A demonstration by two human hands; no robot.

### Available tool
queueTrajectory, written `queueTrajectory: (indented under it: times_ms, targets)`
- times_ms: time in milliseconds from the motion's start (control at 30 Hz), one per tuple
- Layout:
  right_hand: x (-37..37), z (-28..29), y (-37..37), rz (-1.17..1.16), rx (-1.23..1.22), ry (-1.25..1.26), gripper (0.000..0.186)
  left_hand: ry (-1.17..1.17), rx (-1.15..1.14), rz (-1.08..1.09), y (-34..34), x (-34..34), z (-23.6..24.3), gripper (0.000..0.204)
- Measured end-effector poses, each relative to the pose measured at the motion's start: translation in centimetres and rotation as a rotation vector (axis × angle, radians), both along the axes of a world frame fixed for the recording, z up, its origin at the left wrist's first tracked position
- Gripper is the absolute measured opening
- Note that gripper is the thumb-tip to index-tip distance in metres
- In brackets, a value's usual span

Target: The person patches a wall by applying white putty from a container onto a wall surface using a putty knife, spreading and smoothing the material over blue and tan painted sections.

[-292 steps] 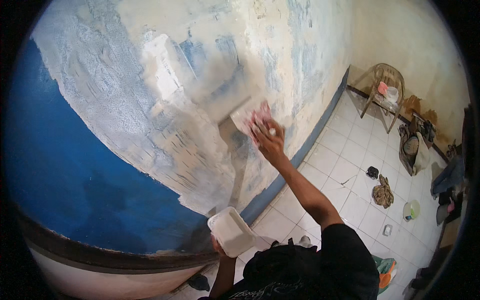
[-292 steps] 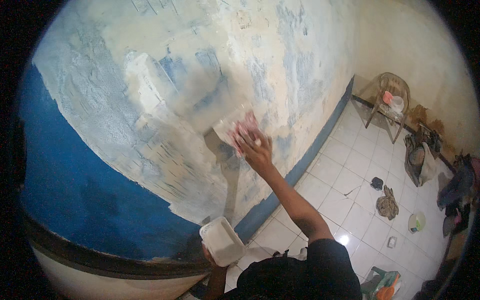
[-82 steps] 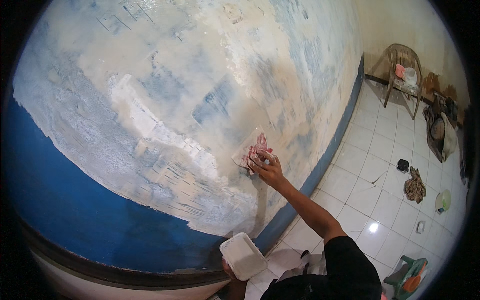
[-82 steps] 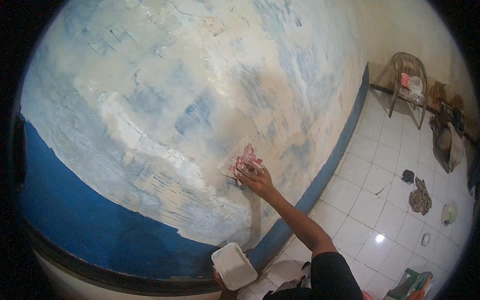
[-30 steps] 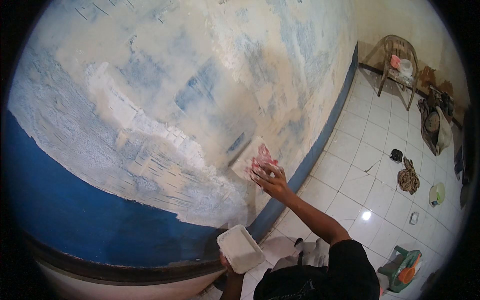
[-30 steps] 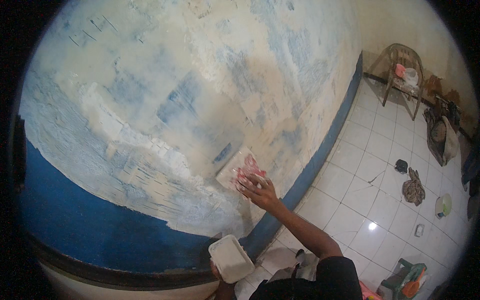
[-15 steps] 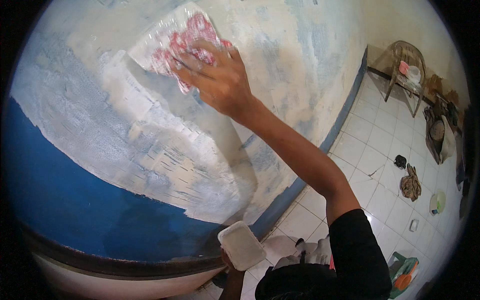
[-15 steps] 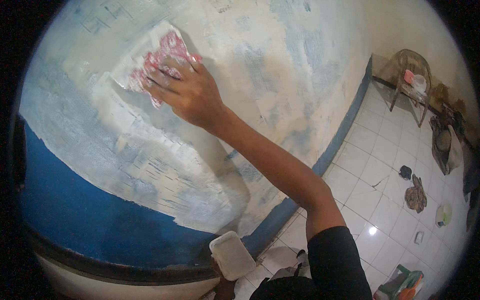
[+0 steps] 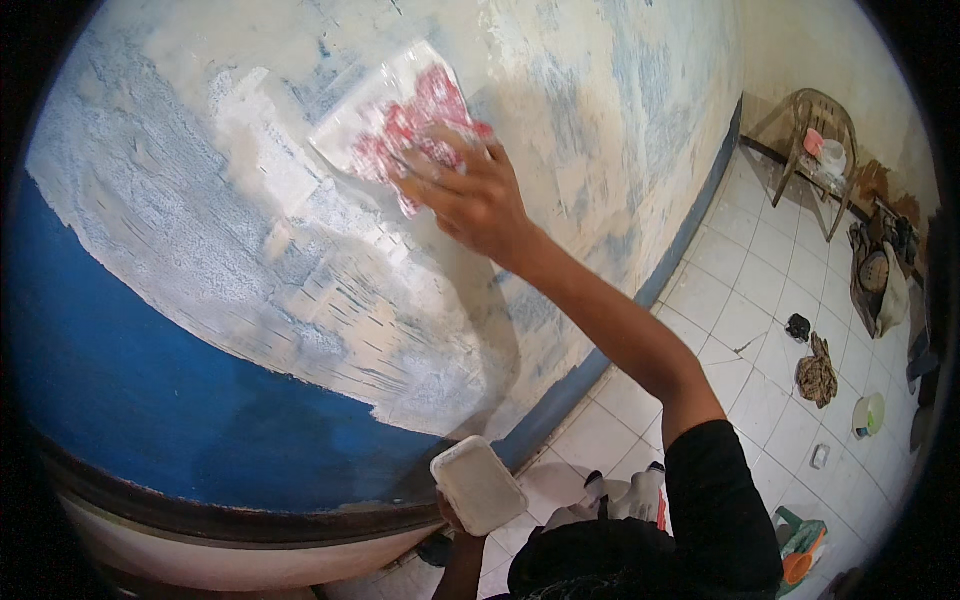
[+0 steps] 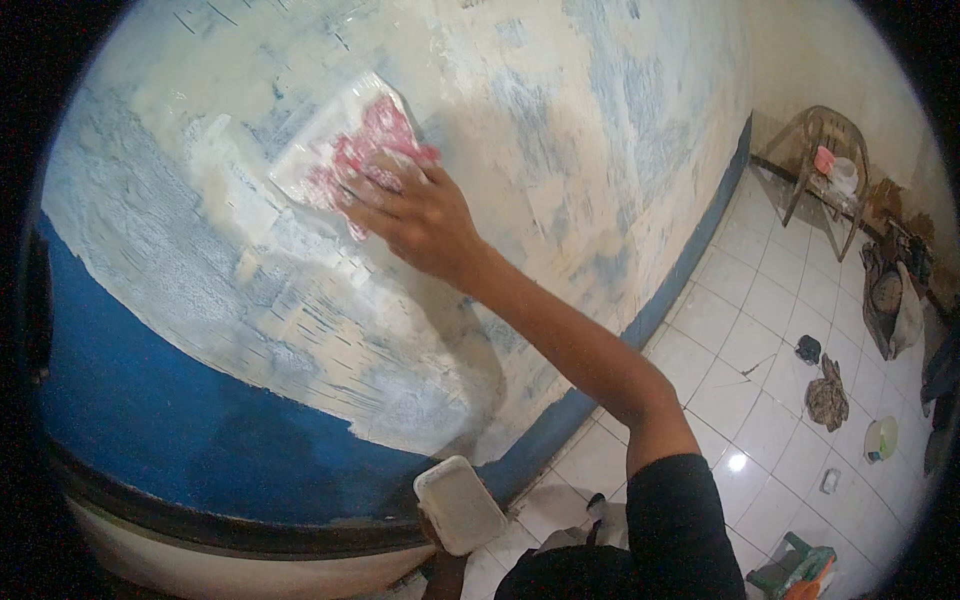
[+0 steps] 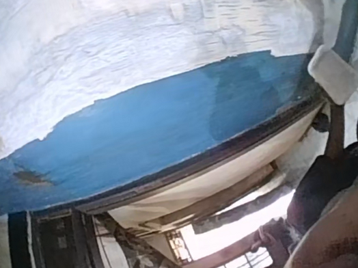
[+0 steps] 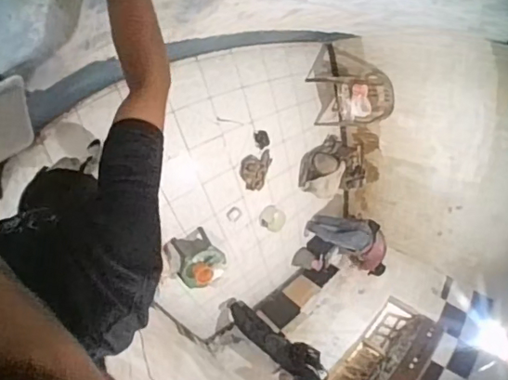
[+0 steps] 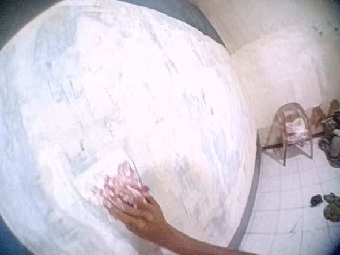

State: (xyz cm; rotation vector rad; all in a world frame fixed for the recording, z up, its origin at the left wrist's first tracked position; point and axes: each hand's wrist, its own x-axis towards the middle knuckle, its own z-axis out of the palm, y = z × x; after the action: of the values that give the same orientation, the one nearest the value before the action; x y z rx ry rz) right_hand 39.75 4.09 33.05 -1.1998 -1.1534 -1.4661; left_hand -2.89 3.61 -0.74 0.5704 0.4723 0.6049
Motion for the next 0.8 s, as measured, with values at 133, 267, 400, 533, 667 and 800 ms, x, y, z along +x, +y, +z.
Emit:
queueTrajectory:
  times_ms: [133,267,400,533,667,800]
  targets:
    - [-1.3,-8.1,-0.2,0.013,-0.041,0.086,0.034,0.010,-0.019,0.027,0.4,-0.1,-0.8,0.101]
    - [-2.6,-16.1,-0.9,0.027,-0.138,0.176,0.035,0.007,-0.014,0.005,-0.2,0.5,0.8,0.101]
    - [-3.6,-23.5,-2.4,0.035,-0.236,0.240,0.039,-0.032,0.060,-0.147,-1.7,1.5,2.9,0.101]
    - [-4.6,-31.4,-3.4,0.115,-0.316,0.334,0.043,0.003,0.100,-0.134,-2.0,2.2,3.7,0.103]
    - [-6.6,-38.9,-5.6,0.117,-0.460,0.470,0.049,0.031,0.109,-0.140,-2.7,2.8,4.6,0.105]
    - [-8.0,-41.4,-9.8,0.109,-0.504,0.548,0.056,-0.092,-0.097,-0.239,-3.0,3.5,7.1,0.106]
